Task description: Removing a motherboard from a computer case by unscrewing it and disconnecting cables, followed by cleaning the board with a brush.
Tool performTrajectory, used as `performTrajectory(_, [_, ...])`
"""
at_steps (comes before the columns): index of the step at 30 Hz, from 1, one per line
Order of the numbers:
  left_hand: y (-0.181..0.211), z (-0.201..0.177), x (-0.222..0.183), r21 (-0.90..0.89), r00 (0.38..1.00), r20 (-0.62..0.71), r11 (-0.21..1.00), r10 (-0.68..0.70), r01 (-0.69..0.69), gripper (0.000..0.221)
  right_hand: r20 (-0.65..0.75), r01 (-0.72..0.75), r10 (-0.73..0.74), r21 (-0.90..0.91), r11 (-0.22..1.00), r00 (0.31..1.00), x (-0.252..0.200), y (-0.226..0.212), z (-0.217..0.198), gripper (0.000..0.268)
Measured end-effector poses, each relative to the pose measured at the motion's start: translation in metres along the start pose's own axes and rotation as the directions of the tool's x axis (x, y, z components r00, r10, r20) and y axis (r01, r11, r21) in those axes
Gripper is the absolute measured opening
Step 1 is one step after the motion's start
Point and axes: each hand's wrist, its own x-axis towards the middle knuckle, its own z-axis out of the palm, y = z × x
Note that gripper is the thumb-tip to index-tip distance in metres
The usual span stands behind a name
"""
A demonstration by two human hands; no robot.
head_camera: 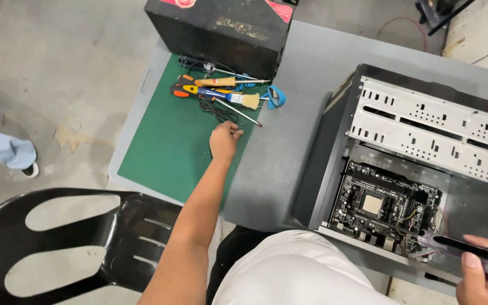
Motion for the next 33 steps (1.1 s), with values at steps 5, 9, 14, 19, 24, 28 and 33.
performTrajectory(5, [-0.002, -0.003, -0.003, -0.014, 0.992, -0.119, 0.999, 0.030, -0.032, 0.034, -0.025, -0.058, 0.057, -0.031, 0.998, 0.998, -0.011, -0.029, -0.005, 0.029])
performTrajectory(9, [-0.012, -0.016, -0.034, -0.033, 0.947, -0.265, 0.980, 0.181, -0.196, 0.032, -0.232, 0.025, -0.027, -0.012, 1.000, 0.972, -0.019, 0.012, -0.016, 0.027])
performTrajectory(14, [0.043, -0.043, -0.126, -0.051, 0.989, 0.128, 0.995, -0.073, 0.080, 0.018, -0.335, 0.132, -0.108, 0.049, 0.990, 0.936, 0.008, 0.058, -0.065, 0.038])
performTrajectory(19, [0.106, -0.048, -0.180, -0.301, 0.929, 0.194, 0.883, -0.315, 0.362, 0.021, -0.233, 0.235, -0.224, 0.024, 0.972, 0.946, 0.038, 0.071, -0.100, 0.035])
performTrajectory(24, [0.159, -0.055, -0.197, -0.295, 0.929, 0.171, 0.882, -0.329, 0.367, 0.030, -0.076, 0.330, -0.343, -0.144, 0.933, 0.936, 0.053, 0.106, -0.115, 0.026])
performTrajectory(28, [0.234, -0.069, -0.209, -0.369, 0.990, 0.032, 0.919, -0.135, 0.137, 0.022, 0.057, 0.382, -0.387, -0.346, 0.857, 0.920, 0.066, 0.139, -0.112, 0.025])
performTrajectory(33, [0.323, -0.055, -0.219, -0.219, 0.878, -0.149, 0.851, 0.455, -0.478, 0.022, 0.065, 0.556, -0.555, -0.194, 0.808, 0.830, 0.081, 0.149, -0.110, 0.029])
